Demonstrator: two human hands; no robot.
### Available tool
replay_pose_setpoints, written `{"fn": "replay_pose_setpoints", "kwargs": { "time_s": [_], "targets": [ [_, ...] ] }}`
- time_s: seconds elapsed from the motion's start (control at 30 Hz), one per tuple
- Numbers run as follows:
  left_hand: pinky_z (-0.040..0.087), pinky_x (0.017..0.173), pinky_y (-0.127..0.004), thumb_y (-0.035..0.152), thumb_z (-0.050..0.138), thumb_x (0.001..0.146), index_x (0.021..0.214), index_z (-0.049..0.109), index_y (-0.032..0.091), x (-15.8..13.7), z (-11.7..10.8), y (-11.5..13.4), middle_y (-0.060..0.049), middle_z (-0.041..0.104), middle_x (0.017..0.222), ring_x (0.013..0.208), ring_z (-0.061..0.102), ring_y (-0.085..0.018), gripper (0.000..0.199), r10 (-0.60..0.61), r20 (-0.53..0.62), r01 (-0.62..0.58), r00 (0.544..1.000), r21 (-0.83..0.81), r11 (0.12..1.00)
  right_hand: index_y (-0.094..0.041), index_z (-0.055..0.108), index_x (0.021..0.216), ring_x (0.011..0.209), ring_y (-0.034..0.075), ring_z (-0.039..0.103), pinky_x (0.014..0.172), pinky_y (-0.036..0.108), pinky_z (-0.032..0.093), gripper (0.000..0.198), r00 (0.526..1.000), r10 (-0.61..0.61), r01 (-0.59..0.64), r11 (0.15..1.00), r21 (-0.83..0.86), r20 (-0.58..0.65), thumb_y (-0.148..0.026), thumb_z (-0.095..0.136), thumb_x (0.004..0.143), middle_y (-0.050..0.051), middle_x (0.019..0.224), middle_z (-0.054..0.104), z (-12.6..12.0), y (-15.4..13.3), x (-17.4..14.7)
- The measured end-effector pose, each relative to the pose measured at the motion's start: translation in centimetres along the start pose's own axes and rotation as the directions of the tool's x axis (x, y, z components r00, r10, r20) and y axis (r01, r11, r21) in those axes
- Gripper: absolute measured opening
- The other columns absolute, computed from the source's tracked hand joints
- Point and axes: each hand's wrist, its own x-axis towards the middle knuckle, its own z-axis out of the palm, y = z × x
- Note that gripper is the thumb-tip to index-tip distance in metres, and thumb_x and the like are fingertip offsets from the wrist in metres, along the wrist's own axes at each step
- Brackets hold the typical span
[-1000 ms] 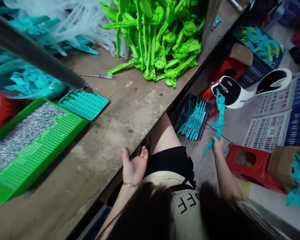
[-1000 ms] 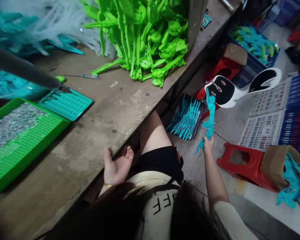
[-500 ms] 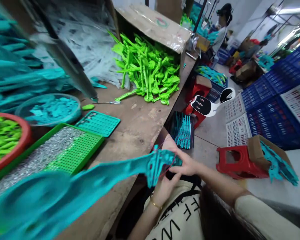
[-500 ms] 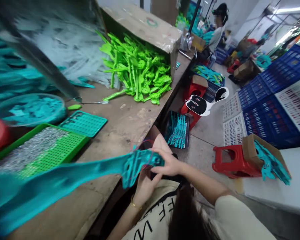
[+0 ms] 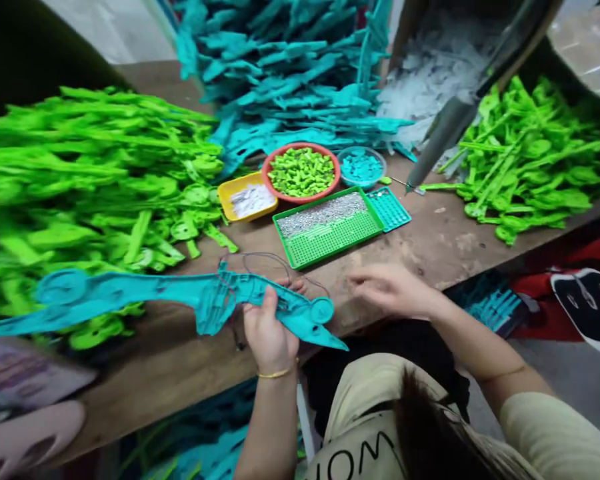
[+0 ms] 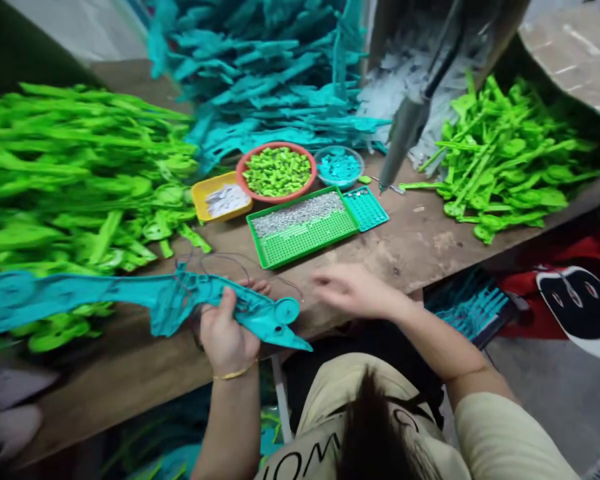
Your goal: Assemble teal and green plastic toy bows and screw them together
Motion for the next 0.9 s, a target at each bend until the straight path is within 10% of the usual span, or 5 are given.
{"fn": "replay_pose_setpoints", "kwargs": {
  "time_s": [0.13,0.37,0.63,0.73,0.9],
  "targets": [
    [0.059,0.063,-0.031,0.04,0.074,0.074,0.075,0.063,0.014,1.7,2.7,-0.5,-0.002,0.067,0.062,0.058,0.068,-0.016,0.029,-0.119,0.099,0.122,0.988,-0.024,0.992,-0.021,0.067,0.117,0.103,0.021,0.065,0.093,0.039,0.051,0.031,0.841,0.368,-0.469,0.861,-0.195,-0.395,-0.027,0.05,0.091,0.008,0.114,0.07,-5.1,8.1,3.4],
    [0.06,0.067,-0.032,0.043,0.075,0.073,0.078,0.056,0.016,4.3,10.3,-4.1,-0.001,0.067,0.066,0.062,0.07,-0.017,0.034,-0.288,0.278,0.317,0.916,-0.063,0.946,-0.014,0.07,0.104,0.102,0.028,0.061,0.094,0.045,0.045,0.031,0.786,0.372,-0.564,0.76,-0.324,-0.494,-0.025,0.044,0.09,0.017,0.108,0.066,-6.1,14.8,11.0],
    [0.058,0.066,-0.033,0.052,0.064,0.082,0.079,0.056,0.014,5.5,9.5,-5.2,-0.002,0.066,0.065,0.056,0.067,-0.015,0.039,-0.392,0.281,0.434,0.876,-0.107,0.894,-0.013,0.066,0.089,0.084,0.026,0.062,0.083,0.046,0.048,0.017,0.763,0.36,-0.584,0.74,-0.333,-0.538,-0.022,0.052,0.083,0.014,0.089,0.066,-7.0,14.8,10.7],
    [0.057,0.07,-0.033,0.043,0.071,0.076,0.08,0.056,0.016,5.3,9.5,-5.2,0.0,0.065,0.066,0.058,0.066,-0.015,0.031,-0.396,0.319,0.454,0.861,-0.132,0.881,-0.016,0.062,0.096,0.08,0.021,0.062,0.077,0.039,0.051,0.02,0.797,0.264,-0.475,0.829,-0.293,-0.544,-0.03,0.051,0.088,0.009,0.09,0.067,-5.8,11.5,8.7],
    [0.049,0.085,-0.029,0.026,0.071,0.077,0.08,0.057,0.016,5.1,9.7,-6.3,0.004,0.064,0.074,0.072,0.061,-0.011,0.017,-0.241,0.247,0.287,0.938,-0.172,0.942,-0.022,0.065,0.094,0.084,0.018,0.064,0.075,0.032,0.052,0.015,0.963,-0.154,0.097,0.965,-0.245,-0.223,-0.031,0.053,0.092,0.006,0.091,0.067,-0.5,5.7,5.7]
  ]
}}
